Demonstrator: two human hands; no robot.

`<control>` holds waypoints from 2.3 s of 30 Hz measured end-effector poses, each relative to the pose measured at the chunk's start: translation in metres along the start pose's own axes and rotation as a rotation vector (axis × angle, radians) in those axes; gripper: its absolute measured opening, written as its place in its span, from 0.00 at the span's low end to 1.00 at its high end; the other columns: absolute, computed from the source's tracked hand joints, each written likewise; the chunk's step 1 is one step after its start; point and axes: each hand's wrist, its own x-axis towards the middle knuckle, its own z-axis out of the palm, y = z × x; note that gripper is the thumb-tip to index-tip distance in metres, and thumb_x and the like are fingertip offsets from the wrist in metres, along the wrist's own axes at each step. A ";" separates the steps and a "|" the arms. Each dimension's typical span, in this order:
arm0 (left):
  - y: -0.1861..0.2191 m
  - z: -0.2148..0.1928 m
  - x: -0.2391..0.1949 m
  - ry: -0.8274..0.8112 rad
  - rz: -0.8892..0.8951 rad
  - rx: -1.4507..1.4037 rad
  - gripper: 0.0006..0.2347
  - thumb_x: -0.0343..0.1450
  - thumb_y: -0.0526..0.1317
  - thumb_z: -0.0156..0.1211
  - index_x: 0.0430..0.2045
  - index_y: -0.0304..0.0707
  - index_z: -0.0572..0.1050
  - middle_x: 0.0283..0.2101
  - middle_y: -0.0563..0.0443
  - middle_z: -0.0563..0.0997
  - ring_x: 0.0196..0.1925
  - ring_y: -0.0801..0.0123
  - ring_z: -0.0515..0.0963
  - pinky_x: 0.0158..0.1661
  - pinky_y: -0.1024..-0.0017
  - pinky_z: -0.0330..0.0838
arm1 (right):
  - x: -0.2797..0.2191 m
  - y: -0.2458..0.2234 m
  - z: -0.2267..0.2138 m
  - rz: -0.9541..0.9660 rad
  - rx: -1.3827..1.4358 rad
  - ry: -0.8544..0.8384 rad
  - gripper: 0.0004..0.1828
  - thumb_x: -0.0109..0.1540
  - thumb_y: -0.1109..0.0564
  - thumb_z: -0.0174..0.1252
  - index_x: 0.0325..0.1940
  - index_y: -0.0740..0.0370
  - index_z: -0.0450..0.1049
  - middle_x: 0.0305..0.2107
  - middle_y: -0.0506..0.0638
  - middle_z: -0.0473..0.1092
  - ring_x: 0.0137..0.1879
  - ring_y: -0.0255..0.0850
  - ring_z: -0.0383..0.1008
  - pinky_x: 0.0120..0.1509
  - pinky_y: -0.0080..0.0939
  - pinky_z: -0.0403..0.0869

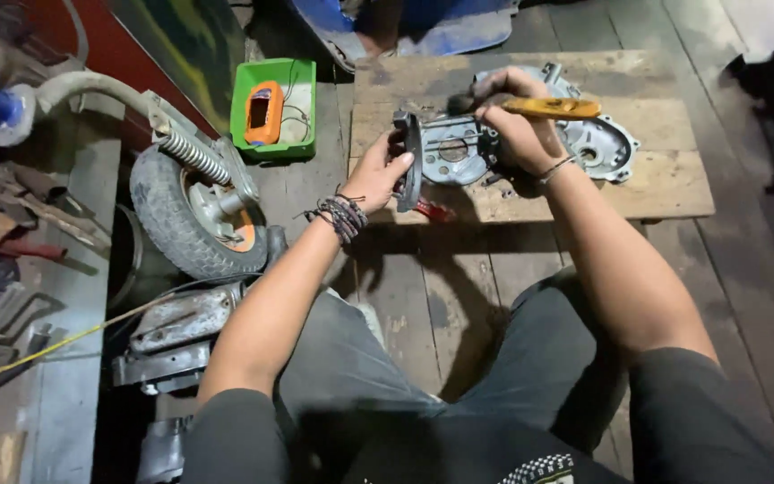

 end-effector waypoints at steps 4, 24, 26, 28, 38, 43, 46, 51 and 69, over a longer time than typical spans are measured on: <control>-0.008 0.005 0.001 0.026 -0.075 0.041 0.18 0.73 0.33 0.54 0.59 0.30 0.67 0.48 0.46 0.79 0.43 0.70 0.76 0.46 0.74 0.74 | 0.009 -0.035 0.034 -0.217 -0.144 0.032 0.09 0.54 0.69 0.56 0.36 0.63 0.67 0.43 0.55 0.68 0.50 0.46 0.68 0.59 0.44 0.71; -0.078 -0.054 0.011 0.317 -0.148 0.005 0.18 0.78 0.43 0.56 0.58 0.29 0.67 0.49 0.34 0.81 0.42 0.60 0.84 0.32 0.62 0.83 | 0.010 -0.029 0.064 -0.031 -0.006 -0.317 0.04 0.53 0.63 0.61 0.31 0.61 0.74 0.30 0.56 0.69 0.42 0.50 0.72 0.54 0.51 0.70; -0.093 -0.053 0.016 0.319 -0.150 -0.035 0.19 0.78 0.44 0.56 0.61 0.33 0.65 0.51 0.40 0.79 0.44 0.66 0.82 0.35 0.67 0.82 | 0.011 -0.012 0.053 -0.017 -0.018 -0.288 0.05 0.54 0.63 0.62 0.34 0.59 0.76 0.32 0.54 0.69 0.44 0.49 0.72 0.56 0.49 0.69; -0.093 -0.041 0.021 0.310 -0.159 -0.077 0.20 0.78 0.44 0.56 0.64 0.36 0.63 0.53 0.47 0.78 0.46 0.72 0.80 0.38 0.71 0.82 | 0.010 -0.009 0.045 0.006 -0.030 -0.249 0.07 0.55 0.62 0.64 0.37 0.57 0.79 0.33 0.53 0.69 0.46 0.47 0.72 0.57 0.48 0.68; -0.038 -0.028 0.022 0.336 0.086 -0.012 0.16 0.79 0.39 0.56 0.60 0.32 0.66 0.55 0.41 0.76 0.54 0.69 0.75 0.51 0.61 0.80 | -0.003 -0.036 0.033 0.079 -0.049 -0.308 0.05 0.53 0.65 0.61 0.32 0.62 0.76 0.32 0.58 0.73 0.43 0.54 0.75 0.54 0.55 0.71; -0.012 -0.001 0.006 0.258 -0.022 0.079 0.19 0.79 0.41 0.56 0.62 0.30 0.65 0.60 0.32 0.74 0.62 0.49 0.76 0.56 0.53 0.77 | 0.001 -0.044 0.033 -0.046 -0.041 -0.139 0.06 0.56 0.64 0.62 0.37 0.60 0.76 0.38 0.56 0.73 0.49 0.52 0.75 0.57 0.50 0.71; -0.013 0.013 0.006 0.191 -0.077 0.191 0.24 0.72 0.36 0.56 0.64 0.25 0.61 0.45 0.44 0.81 0.37 0.71 0.79 0.39 0.75 0.77 | 0.000 -0.049 0.044 -0.253 -0.232 -0.027 0.09 0.55 0.63 0.57 0.38 0.66 0.70 0.46 0.60 0.69 0.53 0.52 0.69 0.59 0.51 0.70; -0.032 -0.026 0.012 0.415 -0.017 -0.070 0.14 0.79 0.40 0.54 0.57 0.34 0.67 0.52 0.47 0.77 0.47 0.71 0.78 0.40 0.70 0.83 | -0.008 -0.040 0.044 0.019 -0.180 -0.389 0.06 0.48 0.65 0.57 0.24 0.65 0.66 0.23 0.61 0.64 0.33 0.60 0.68 0.43 0.57 0.68; -0.018 -0.005 0.006 0.336 -0.318 0.023 0.21 0.76 0.45 0.57 0.59 0.28 0.65 0.51 0.30 0.79 0.44 0.58 0.83 0.42 0.64 0.83 | 0.001 -0.023 0.035 -0.275 -0.175 -0.125 0.04 0.62 0.61 0.62 0.41 0.60 0.77 0.38 0.55 0.70 0.47 0.57 0.74 0.55 0.54 0.72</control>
